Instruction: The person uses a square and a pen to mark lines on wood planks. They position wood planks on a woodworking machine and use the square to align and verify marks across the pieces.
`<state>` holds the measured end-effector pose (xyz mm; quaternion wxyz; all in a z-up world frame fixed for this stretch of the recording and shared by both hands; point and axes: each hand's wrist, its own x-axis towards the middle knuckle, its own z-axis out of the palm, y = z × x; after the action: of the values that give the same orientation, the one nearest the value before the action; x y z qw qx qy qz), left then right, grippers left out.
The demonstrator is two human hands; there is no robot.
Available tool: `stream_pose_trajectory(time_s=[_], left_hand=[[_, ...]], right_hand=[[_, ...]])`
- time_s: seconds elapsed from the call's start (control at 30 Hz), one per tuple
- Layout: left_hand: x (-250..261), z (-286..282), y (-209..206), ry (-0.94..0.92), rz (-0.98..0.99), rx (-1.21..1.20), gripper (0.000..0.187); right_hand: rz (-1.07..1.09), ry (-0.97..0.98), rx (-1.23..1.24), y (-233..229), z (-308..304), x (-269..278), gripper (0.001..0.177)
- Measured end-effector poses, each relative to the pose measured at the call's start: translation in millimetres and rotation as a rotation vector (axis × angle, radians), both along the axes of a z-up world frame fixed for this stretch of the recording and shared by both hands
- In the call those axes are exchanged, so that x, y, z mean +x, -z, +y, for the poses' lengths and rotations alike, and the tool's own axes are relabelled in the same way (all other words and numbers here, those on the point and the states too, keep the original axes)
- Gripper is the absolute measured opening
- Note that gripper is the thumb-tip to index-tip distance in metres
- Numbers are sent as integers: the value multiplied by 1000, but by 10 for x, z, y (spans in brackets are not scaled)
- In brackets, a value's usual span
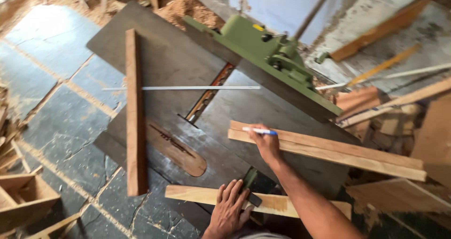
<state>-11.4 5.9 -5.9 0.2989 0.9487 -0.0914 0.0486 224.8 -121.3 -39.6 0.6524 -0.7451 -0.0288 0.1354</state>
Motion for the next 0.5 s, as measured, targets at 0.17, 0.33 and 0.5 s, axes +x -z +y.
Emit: stream_pose_trajectory(time_s=[0.17,0.33,0.5], left_hand=[[-215,200,175,-216,39,-92,60],[-245,233,294,-284,60,-172,58],[-263,225,295,-281,68,-193,57]], right_hand=[[-163,1,-251,-4,447,201,23],[-219,17,-301,-40,486,167,23],[-306,6,-375,-92,554,143,23]])
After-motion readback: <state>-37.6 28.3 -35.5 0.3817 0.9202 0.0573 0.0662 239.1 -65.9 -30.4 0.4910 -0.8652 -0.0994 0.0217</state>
